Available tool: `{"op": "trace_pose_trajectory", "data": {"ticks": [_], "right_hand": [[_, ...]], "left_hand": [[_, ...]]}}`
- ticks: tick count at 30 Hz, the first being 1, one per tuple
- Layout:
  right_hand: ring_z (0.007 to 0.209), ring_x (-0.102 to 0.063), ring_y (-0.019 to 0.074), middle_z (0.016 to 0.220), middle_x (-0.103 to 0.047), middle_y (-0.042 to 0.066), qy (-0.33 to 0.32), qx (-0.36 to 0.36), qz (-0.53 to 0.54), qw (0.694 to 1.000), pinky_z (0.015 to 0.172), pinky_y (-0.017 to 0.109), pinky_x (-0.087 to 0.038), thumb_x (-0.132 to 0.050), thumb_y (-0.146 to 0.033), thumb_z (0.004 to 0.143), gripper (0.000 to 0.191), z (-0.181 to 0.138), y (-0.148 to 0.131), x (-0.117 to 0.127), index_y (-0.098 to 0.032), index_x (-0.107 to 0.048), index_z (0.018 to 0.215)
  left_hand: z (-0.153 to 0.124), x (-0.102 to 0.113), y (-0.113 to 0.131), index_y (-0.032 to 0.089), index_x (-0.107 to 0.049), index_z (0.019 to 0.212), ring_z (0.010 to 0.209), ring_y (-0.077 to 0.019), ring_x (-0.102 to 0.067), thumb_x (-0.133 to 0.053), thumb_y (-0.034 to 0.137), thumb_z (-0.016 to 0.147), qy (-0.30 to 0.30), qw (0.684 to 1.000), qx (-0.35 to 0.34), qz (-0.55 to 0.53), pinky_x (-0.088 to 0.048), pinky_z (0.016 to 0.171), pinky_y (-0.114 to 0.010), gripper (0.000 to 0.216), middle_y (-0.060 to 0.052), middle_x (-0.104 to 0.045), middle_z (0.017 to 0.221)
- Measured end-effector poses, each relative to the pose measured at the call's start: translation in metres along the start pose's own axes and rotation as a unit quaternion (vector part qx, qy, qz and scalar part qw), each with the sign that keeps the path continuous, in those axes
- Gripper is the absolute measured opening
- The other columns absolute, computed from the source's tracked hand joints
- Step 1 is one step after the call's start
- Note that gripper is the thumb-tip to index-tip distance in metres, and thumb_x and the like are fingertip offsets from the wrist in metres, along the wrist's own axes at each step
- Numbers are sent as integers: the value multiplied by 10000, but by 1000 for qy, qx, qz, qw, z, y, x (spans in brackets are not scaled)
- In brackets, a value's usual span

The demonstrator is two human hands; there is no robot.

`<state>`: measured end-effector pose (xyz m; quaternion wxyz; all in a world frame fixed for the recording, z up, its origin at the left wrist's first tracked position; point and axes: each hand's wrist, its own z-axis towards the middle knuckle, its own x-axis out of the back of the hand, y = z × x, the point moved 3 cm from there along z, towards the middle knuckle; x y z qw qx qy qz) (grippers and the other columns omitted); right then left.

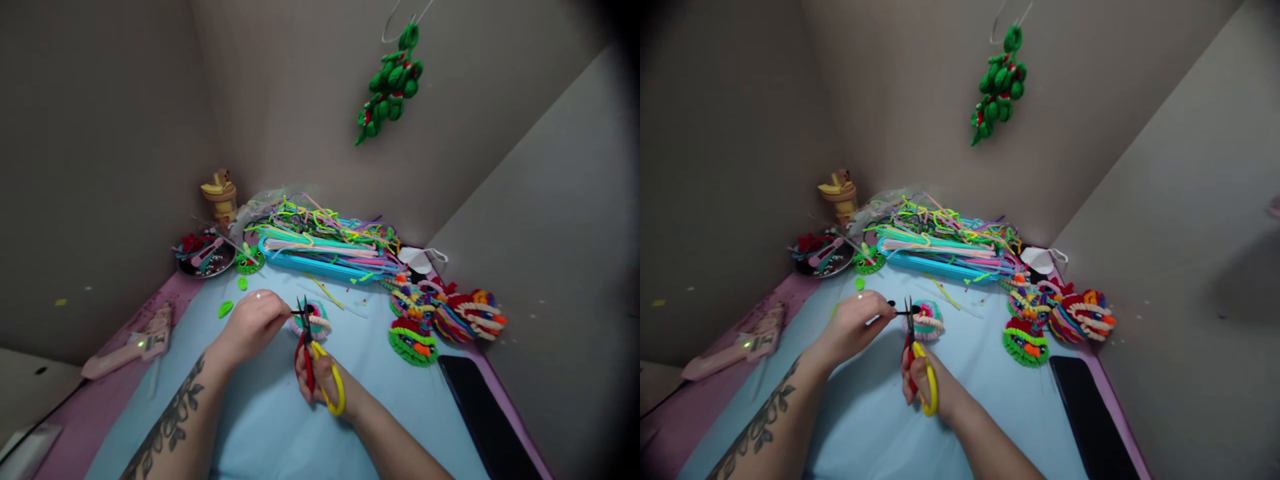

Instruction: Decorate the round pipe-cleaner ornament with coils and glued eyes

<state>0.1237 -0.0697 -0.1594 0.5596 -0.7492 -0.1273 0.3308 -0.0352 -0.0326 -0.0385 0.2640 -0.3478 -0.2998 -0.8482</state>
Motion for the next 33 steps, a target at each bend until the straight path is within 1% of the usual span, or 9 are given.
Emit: {"op": "trace_pose_trajectory", "data": {"ticks": [6,9,18,21,23,26,28,30,33], "right_hand": [[362,-393,52,528,-418,-86,19,5,-56,998,382,183,-284,-332,-925,592,756,-3,-9,-2,-201,-416,792],[351,-394,51,522,-416,-83,8,5,-82,997,364,176,-276,-317,-912,624,738,-6,-19,-3,-196,-416,776],[299,-372,45,459,-380,-99,-46,-42,-73,995,314,167,-261,-337,-923,586,742,-9,-31,-22,-197,-406,717],[279,-362,50,402,-373,-100,-34,-59,-91,994,296,159,-245,-331,-911,616,721,-10,-30,-25,-198,-407,694],[278,-373,60,382,-380,-97,-25,-74,-101,992,289,158,-248,-336,-914,608,723,-10,-29,-23,-200,-408,696],[298,-381,60,406,-391,-98,-19,-72,-110,991,310,162,-265,-354,-896,640,699,-13,-32,-18,-203,-407,715],[317,-374,56,424,-388,-105,-22,-74,-133,988,334,164,-277,-435,-824,705,620,-15,-36,-15,-205,-412,739],[350,-381,52,468,-409,-103,-15,-92,-167,982,362,166,-298,-575,-679,743,497,-17,-38,-14,-207,-419,740],[439,-398,46,583,-468,-83,14,-104,-215,971,420,165,-316,-719,-379,700,321,-19,-38,-14,-198,-455,733]], "left_hand": [[-2,0,0,191,-598,784,701,-144,-591,-507,149,894,-1,1000,-10,-10,-431,694,-270,149,-19,-662,702],[-2,1,-1,189,-600,785,701,-144,-588,-505,143,890,-10,1000,0,-25,-431,699,-271,149,-23,-661,709],[-9,22,-15,195,-624,739,698,-144,-608,-537,198,858,-66,987,91,-115,-457,680,-260,148,-31,-674,724],[-13,28,-22,195,-630,742,693,-147,-616,-541,212,847,-52,984,112,-128,-471,670,-252,138,-30,-676,722],[-15,26,-33,194,-629,754,696,-153,-622,-553,246,838,-16,984,143,-101,-481,671,-252,124,-29,-676,732],[-19,14,-58,191,-637,856,788,-194,-637,-539,301,838,60,970,237,9,-495,738,-298,148,-57,-694,854],[-21,1,-75,160,-622,1050,982,-256,-617,-526,282,834,50,957,277,77,-481,857,-369,266,-125,-670,1085],[-23,-7,-86,131,-594,1149,1156,-305,-528,-484,222,832,38,940,301,157,-424,959,-427,348,-173,-582,1250],[-29,-8,-94,133,-626,1122,1082,-297,-560,-418,177,842,10,923,328,203,-439,924,-414,352,-160,-624,1148]]}}
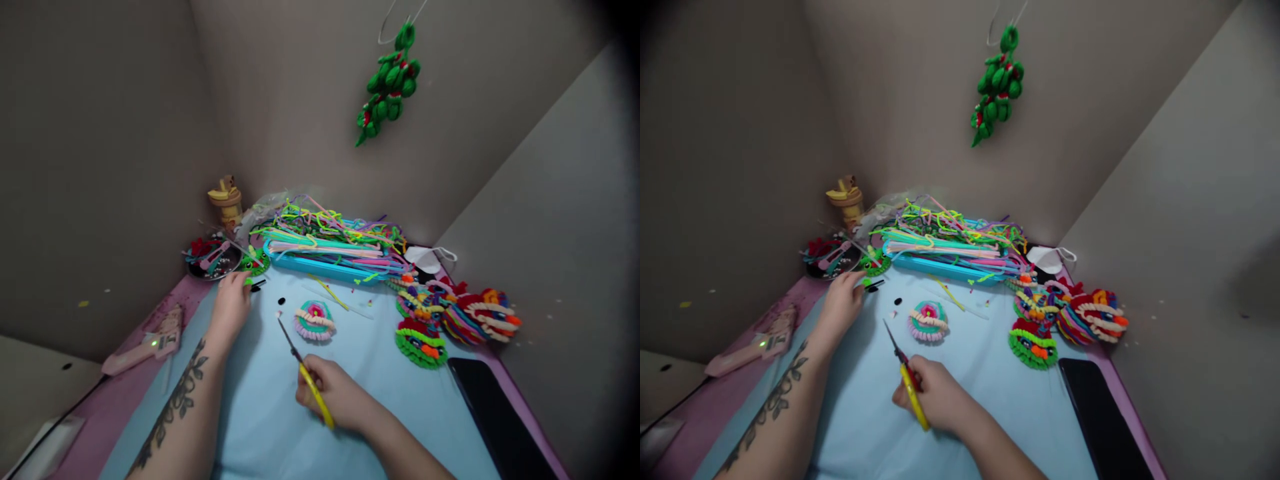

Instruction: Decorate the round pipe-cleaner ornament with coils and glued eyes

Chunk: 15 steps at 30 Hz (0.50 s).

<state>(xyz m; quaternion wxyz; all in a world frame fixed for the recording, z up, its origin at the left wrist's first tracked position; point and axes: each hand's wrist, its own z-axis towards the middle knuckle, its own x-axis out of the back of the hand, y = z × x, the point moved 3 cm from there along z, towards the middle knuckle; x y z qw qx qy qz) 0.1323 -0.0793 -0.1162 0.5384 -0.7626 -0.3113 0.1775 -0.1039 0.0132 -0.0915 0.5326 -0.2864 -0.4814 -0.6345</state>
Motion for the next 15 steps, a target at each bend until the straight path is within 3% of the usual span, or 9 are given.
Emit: {"op": "trace_pose_trajectory", "data": {"ticks": [5,9,15], "right_hand": [[553,-464,84,670,-541,-53,-11,22,-81,996,499,181,-330,-616,-176,696,142,-5,-6,-7,-199,-531,807],[617,-450,103,713,-546,-39,-4,68,-199,978,545,194,-319,-641,-208,677,156,-11,-16,-7,-195,-606,828],[675,-540,133,791,-634,-18,20,83,-252,964,572,206,-338,-696,-292,716,278,-11,-10,-6,-239,-651,985]], "left_hand": [[-4,0,-3,156,-715,914,898,-330,-584,-493,257,816,-40,998,12,37,-461,785,-425,263,-149,-646,902],[0,-12,-1,187,-725,946,916,-317,-567,-533,292,801,-55,997,12,45,-447,800,-406,262,-135,-638,918],[8,-18,1,196,-716,826,930,-316,-549,-501,254,804,-41,999,18,8,-429,816,-409,224,-128,-638,871]]}}
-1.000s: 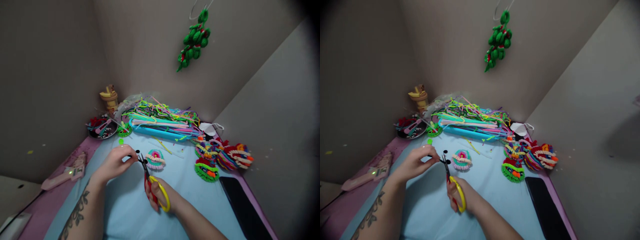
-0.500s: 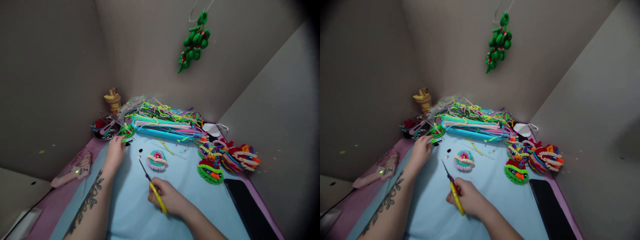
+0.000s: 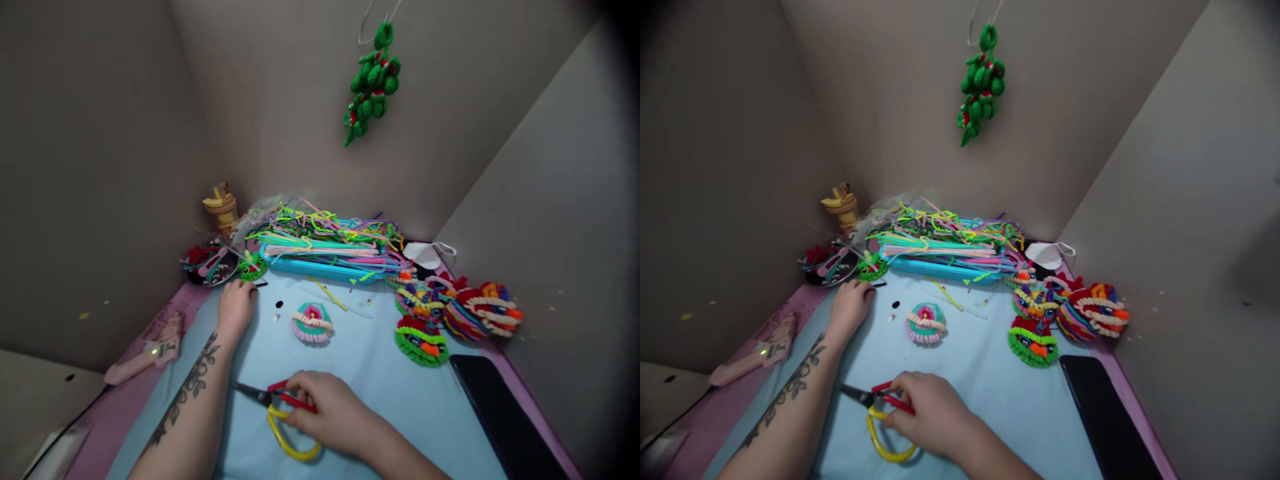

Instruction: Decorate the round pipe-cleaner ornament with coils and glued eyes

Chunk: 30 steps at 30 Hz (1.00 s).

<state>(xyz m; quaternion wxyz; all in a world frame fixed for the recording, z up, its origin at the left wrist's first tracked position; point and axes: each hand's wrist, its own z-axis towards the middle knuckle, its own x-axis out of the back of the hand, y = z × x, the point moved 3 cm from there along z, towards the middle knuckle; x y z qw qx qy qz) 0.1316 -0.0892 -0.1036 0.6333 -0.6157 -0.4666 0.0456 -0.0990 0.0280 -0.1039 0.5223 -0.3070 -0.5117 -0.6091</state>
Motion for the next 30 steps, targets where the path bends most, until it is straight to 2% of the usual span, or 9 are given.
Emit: {"op": "trace_pose_trajectory", "data": {"ticks": [4,6,10,13,15,17,20,26,30], "right_hand": [[814,-595,167,900,-661,19,72,7,-111,991,705,241,-398,-593,-203,811,187,3,5,4,-239,-655,985],[864,-594,186,906,-662,31,97,11,-140,985,749,262,-414,-569,-199,837,157,4,8,8,-235,-663,958],[891,-585,192,907,-660,42,201,63,-81,974,793,288,-441,-552,-178,853,158,4,11,22,-229,-663,953],[941,-580,193,987,-651,67,312,111,-8,943,838,309,-461,-533,-151,859,218,0,11,35,-210,-631,1045],[960,-578,194,1009,-639,70,351,134,14,927,835,315,-477,-540,-144,856,239,-2,11,41,-213,-615,1073],[954,-581,188,998,-628,59,375,149,15,915,821,316,-491,-547,-143,859,242,-3,9,43,-231,-616,1074],[922,-586,176,953,-613,42,400,169,2,901,819,319,-500,-550,-130,860,239,-4,7,45,-250,-635,1048],[881,-593,177,913,-614,44,412,177,-9,894,798,323,-514,-581,-116,839,215,-5,5,45,-235,-655,1002],[866,-593,170,899,-626,39,416,187,-15,890,786,324,-516,-577,-104,841,200,-7,4,45,-230,-654,976]], "left_hand": [[0,7,8,180,-690,826,965,-308,-561,-468,272,821,20,997,9,-72,-430,833,-403,241,-133,-650,916],[-6,11,17,169,-673,861,893,-268,-600,-453,310,837,11,992,11,-126,-457,789,-369,263,-121,-670,914],[-28,13,52,182,-647,896,625,-165,-614,-509,437,823,-95,958,-14,-269,-459,559,-258,298,-41,-692,746],[-50,10,82,170,-611,910,544,-126,-553,-661,437,738,-279,806,30,-521,-413,518,-231,321,-7,-635,638],[-60,12,94,167,-596,846,548,-107,-531,-729,402,696,-329,748,50,-575,-412,538,-224,309,15,-601,624],[-65,12,101,159,-587,796,567,-99,-523,-761,380,671,-359,718,58,-594,-418,563,-225,308,22,-585,638],[-68,11,103,145,-580,761,574,-87,-508,-771,367,666,-379,702,60,-600,-410,570,-215,308,32,-566,641],[-70,10,102,132,-588,743,568,-80,-505,-756,331,690,-383,706,48,-593,-397,556,-198,265,31,-578,626],[-71,10,103,144,-566,774,551,-74,-506,-755,310,699,-381,693,55,-609,-391,545,-185,262,47,-573,599]]}}
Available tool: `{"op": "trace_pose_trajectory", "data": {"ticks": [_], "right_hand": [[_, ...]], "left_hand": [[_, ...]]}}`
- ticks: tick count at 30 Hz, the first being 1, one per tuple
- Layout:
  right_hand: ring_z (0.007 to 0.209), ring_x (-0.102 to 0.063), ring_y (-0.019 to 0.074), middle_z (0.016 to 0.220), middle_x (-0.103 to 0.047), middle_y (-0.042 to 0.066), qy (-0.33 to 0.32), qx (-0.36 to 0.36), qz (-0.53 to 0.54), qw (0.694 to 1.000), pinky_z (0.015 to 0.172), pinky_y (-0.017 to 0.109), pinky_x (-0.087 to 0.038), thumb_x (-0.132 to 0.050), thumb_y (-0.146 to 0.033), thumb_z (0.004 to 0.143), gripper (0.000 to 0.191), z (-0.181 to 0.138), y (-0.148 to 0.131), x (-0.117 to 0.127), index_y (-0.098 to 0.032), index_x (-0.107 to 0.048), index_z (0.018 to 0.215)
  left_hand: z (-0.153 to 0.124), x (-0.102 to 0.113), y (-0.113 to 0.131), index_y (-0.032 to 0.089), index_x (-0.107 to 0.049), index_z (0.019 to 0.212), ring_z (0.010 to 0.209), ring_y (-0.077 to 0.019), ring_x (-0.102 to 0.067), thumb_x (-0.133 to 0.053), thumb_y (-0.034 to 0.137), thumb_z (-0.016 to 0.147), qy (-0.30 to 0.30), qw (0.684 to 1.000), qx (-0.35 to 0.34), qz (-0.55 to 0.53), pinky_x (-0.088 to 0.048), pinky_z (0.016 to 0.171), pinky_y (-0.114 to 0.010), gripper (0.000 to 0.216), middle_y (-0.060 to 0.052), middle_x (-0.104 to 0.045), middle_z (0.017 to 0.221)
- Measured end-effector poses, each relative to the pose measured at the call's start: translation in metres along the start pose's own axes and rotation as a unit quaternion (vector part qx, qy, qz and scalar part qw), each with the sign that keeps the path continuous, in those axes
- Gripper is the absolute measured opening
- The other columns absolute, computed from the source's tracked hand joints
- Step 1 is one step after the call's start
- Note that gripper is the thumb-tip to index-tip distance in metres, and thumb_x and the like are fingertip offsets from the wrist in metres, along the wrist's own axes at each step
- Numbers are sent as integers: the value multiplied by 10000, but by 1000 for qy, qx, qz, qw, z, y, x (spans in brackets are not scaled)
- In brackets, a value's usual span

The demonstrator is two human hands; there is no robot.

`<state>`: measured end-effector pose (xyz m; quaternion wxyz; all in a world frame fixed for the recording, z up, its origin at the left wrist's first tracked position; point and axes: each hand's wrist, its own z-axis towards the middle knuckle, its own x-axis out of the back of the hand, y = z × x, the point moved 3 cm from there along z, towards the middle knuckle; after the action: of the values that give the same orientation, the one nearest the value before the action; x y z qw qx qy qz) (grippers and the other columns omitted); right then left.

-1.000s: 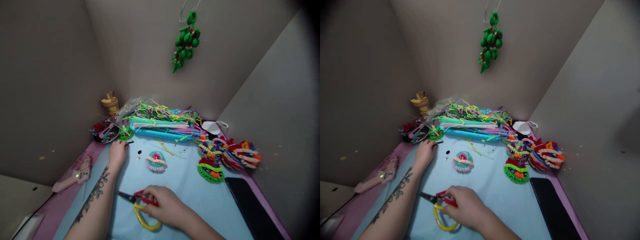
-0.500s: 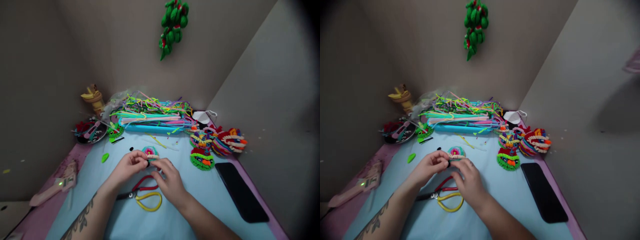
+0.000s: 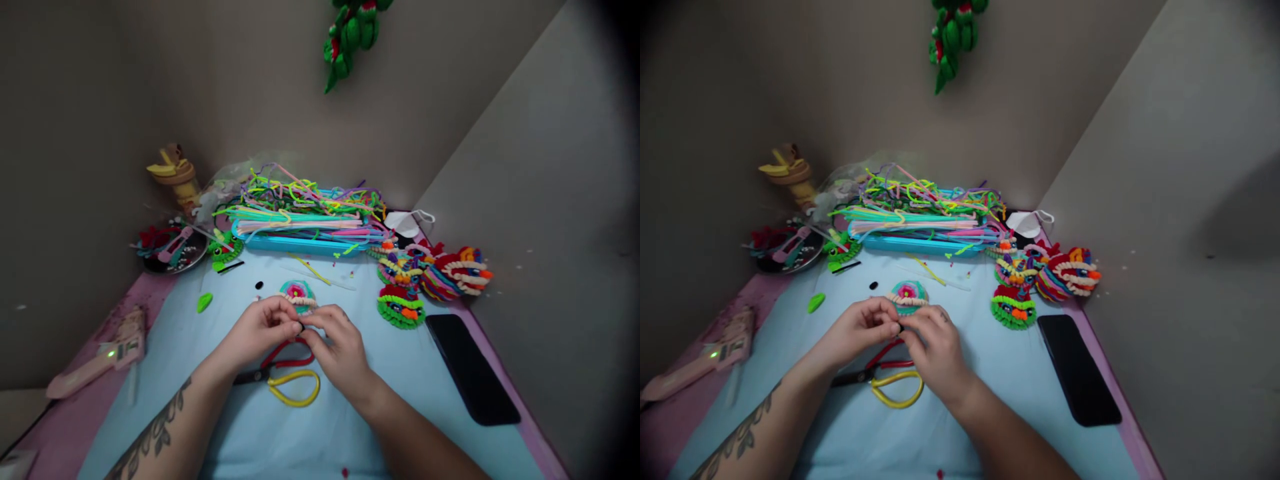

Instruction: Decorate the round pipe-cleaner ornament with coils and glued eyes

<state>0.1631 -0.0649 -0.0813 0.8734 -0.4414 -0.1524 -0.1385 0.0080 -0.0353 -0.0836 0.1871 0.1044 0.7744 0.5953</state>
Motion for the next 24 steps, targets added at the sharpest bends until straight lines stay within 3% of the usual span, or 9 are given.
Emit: {"op": "trace_pose_trajectory", "data": {"ticks": [5,16,24], "right_hand": [[800,-587,162,828,-634,35,22,17,-26,999,734,314,-519,-588,-113,848,133,1,-2,1,-208,-662,906],[663,-572,152,710,-628,26,121,92,-147,977,616,306,-515,-555,-71,846,165,-4,-12,3,-205,-649,824],[768,-593,166,836,-642,43,101,83,-127,983,698,331,-534,-592,-98,845,180,-1,-11,4,-212,-652,972]], "left_hand": [[-1,-5,0,153,-541,791,544,-64,-504,-759,293,707,5,999,-13,-44,-394,546,-178,272,53,-571,609],[-3,-16,-5,159,-564,772,520,-63,-534,-756,279,722,82,993,-67,-59,-417,519,-155,232,46,-586,576],[1,-18,-6,170,-577,801,507,-61,-542,-795,286,678,98,985,-60,-126,-431,536,-156,276,49,-610,551]]}}
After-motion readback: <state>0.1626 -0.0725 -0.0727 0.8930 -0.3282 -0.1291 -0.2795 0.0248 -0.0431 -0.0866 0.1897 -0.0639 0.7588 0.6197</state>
